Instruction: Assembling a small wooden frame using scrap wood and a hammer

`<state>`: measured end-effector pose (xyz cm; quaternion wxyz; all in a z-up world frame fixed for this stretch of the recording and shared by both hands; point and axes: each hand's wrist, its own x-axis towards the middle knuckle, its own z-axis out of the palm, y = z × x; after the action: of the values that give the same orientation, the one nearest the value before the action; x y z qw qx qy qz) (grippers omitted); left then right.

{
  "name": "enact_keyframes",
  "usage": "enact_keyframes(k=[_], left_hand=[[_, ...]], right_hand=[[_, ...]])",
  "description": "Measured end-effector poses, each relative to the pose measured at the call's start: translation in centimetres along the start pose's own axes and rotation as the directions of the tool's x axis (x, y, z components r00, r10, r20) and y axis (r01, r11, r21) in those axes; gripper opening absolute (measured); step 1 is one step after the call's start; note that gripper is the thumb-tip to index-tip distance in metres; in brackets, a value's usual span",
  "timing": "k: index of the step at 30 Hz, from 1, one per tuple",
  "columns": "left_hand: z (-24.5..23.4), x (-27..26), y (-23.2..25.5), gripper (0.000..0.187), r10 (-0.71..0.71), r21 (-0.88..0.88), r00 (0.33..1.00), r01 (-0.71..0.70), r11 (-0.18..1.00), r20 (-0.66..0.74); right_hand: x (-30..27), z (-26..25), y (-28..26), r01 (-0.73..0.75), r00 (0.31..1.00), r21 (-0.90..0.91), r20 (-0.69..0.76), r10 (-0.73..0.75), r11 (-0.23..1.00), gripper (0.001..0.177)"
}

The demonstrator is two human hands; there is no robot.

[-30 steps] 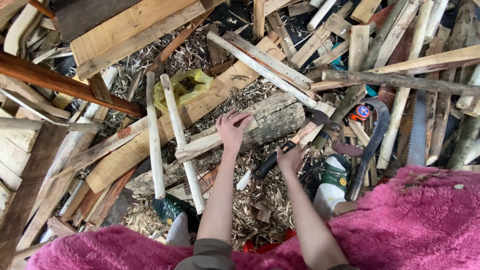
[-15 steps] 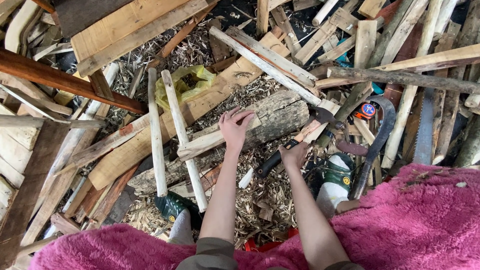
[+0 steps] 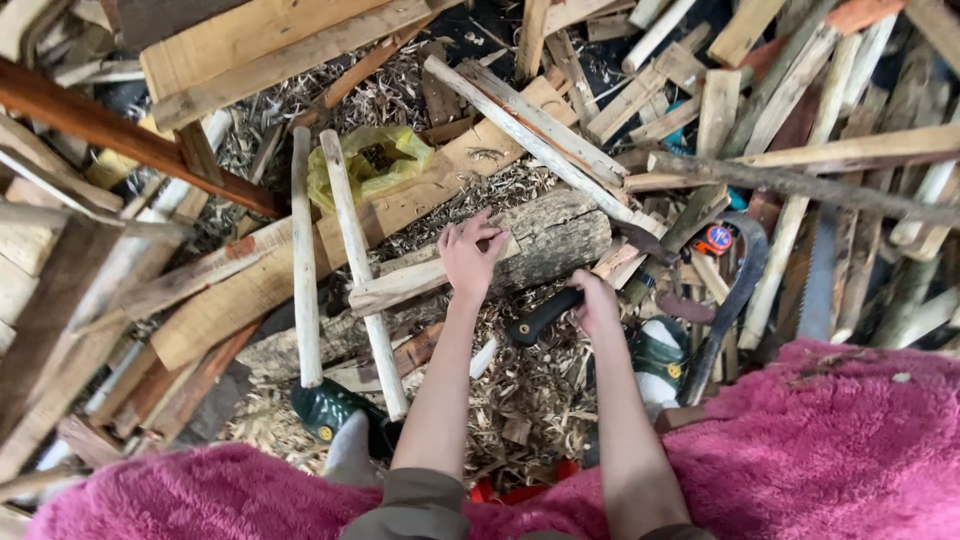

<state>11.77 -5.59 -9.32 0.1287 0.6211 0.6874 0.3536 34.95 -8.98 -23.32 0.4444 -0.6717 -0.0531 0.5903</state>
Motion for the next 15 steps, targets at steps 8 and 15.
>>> enact_keyframes(k=[8, 15], left_hand=[[1.5, 0.0, -1.2, 0.013, -0.043, -0.029, 0.999, 0.042, 0.999, -0.025], [4.0, 0.1, -2.8, 0.017, -0.122, 0.071, 0.992, 0.119, 0.99, 0.039]], right_hand=[[-8.4, -0.3, -6.8, 0.106, 0.994, 0.2, -0.043, -0.1, 0.974, 0.019], [-18.7, 0.5, -14.6, 0.493, 0.87, -0.111, 0.056, -0.49, 0.863, 0.003]])
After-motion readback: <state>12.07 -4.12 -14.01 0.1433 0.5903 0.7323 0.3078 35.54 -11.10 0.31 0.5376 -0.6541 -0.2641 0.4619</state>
